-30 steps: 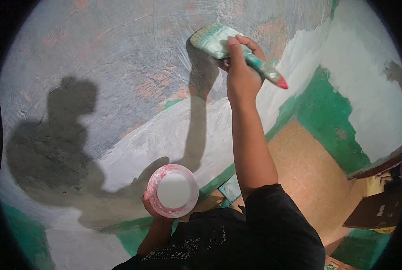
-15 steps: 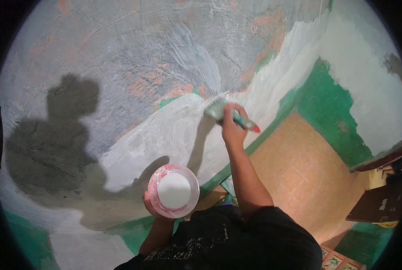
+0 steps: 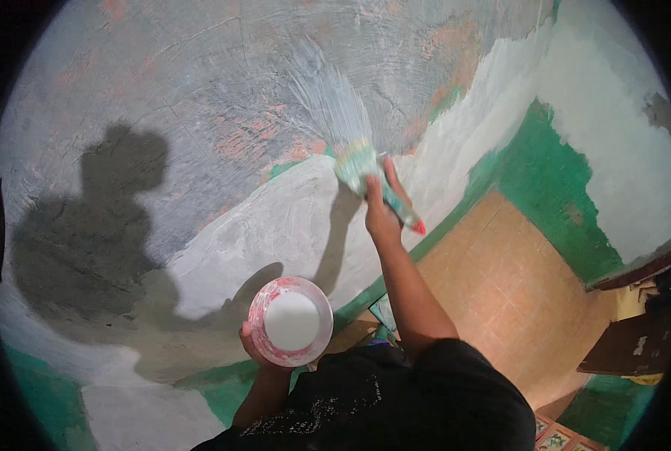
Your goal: The person paints a wall with white paint using a paint brush, dipping the brush into a paint bucket and applying the paint to the wall.
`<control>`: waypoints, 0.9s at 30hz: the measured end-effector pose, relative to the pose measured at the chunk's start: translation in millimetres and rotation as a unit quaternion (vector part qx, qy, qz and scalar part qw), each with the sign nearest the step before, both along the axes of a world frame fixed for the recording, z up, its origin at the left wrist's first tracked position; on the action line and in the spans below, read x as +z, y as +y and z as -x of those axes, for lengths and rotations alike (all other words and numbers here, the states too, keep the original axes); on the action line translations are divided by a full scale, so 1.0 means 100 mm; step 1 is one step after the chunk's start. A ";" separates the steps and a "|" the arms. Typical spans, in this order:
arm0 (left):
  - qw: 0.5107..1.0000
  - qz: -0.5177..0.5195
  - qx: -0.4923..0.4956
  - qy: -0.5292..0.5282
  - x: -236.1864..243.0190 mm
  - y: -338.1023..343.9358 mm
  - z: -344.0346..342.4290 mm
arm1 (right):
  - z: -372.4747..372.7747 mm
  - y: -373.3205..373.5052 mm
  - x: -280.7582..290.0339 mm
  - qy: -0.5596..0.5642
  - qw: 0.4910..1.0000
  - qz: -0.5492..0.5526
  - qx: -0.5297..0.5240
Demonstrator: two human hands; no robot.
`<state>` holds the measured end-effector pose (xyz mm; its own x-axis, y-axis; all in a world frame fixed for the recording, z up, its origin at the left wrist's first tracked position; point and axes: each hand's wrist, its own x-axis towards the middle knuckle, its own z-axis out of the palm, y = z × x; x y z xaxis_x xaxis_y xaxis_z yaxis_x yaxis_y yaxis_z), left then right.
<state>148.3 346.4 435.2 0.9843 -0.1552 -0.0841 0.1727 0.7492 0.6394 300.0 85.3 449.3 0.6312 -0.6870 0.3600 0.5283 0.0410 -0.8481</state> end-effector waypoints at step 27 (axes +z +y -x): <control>1.000 -0.025 -0.010 0.009 0.04 -0.03 0.02 | 0.12 0.11 -0.53 0.060 0.995 0.081 -0.022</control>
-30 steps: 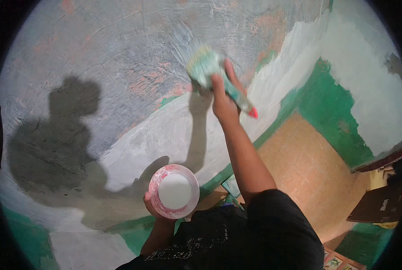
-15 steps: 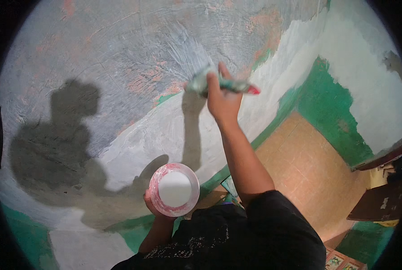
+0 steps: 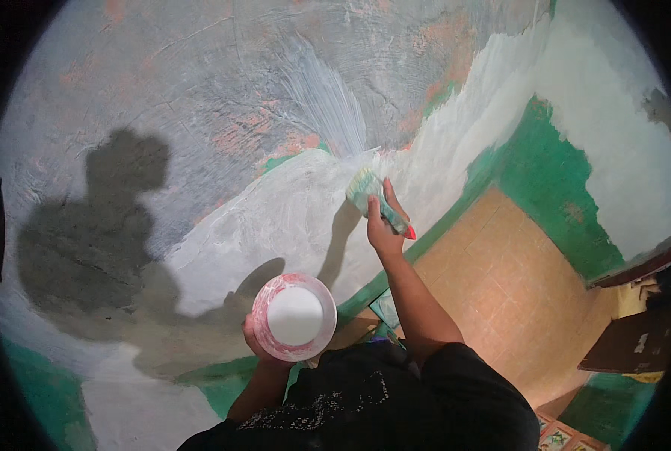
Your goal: The person paints a wall with white paint using a paint brush, dipping the brush into a paint bucket and applying the paint to the wall.
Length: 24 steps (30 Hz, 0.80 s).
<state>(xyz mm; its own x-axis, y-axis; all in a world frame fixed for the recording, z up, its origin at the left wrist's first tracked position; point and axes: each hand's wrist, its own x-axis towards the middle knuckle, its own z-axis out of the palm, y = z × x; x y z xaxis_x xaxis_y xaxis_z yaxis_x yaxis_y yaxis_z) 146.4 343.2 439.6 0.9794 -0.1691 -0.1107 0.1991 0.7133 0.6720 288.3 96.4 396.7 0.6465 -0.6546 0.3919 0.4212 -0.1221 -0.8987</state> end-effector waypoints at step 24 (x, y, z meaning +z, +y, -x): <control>1.000 0.015 -0.009 -0.002 -0.05 -0.02 0.00 | -0.09 -0.11 -0.05 0.003 0.999 -0.024 0.038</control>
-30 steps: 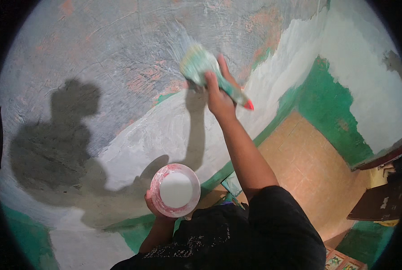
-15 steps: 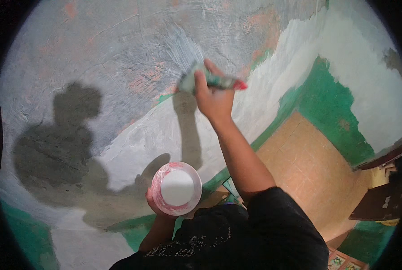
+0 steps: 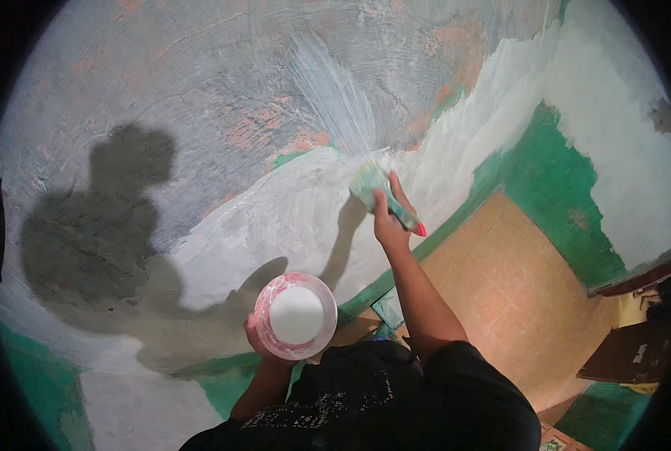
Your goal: The person paints a wall with white paint using a paint brush, dipping the brush into a paint bucket and applying the paint to the wall.
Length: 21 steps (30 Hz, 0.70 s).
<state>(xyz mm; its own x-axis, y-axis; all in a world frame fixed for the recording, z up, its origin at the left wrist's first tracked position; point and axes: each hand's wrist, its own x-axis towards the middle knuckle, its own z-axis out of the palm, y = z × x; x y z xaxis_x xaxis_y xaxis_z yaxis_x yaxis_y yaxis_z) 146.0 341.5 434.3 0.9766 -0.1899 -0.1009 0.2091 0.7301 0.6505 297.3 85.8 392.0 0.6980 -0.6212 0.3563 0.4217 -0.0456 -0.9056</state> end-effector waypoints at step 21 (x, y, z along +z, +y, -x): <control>0.998 0.055 -0.005 0.002 0.00 -0.01 -0.03 | -0.46 -0.35 0.52 -0.137 0.985 -0.104 0.018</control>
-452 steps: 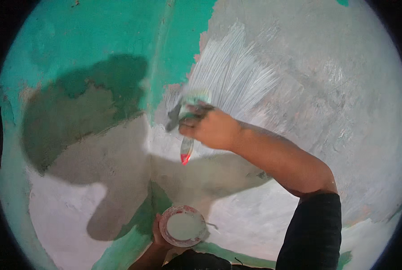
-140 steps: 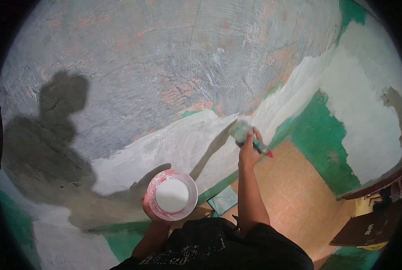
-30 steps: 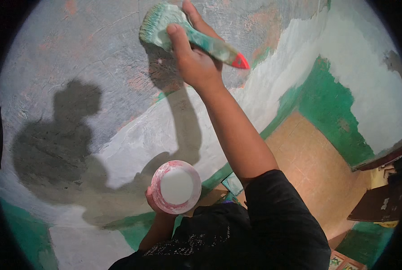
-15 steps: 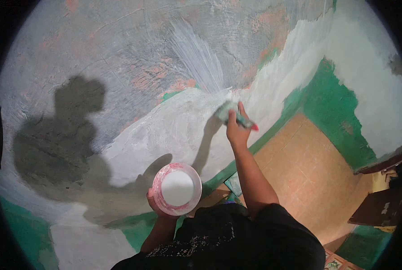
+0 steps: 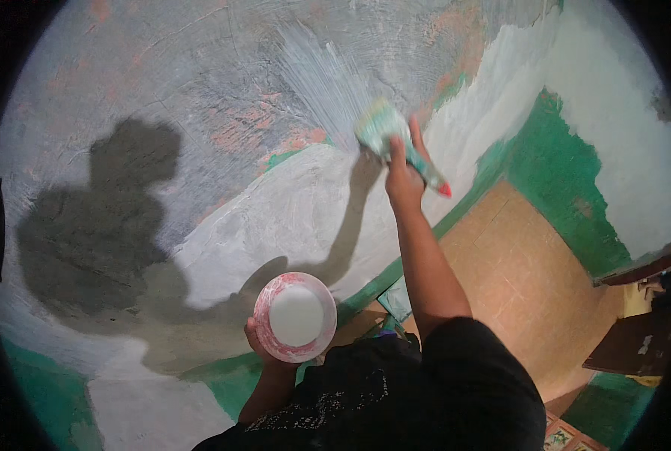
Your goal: The person paints a wall with white paint using a paint brush, dipping the brush into a paint bucket and applying the paint to the wall.
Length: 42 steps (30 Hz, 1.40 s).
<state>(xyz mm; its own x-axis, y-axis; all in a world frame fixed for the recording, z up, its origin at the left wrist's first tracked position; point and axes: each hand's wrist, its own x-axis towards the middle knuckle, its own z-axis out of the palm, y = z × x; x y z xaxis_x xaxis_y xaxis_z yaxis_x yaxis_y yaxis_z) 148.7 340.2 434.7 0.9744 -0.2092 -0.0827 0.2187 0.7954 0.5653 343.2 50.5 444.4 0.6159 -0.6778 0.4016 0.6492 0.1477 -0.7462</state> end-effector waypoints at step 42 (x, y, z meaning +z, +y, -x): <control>0.996 -0.018 -0.084 -0.007 0.24 -0.36 0.01 | 0.25 -0.04 1.87 -0.134 0.982 -0.047 0.124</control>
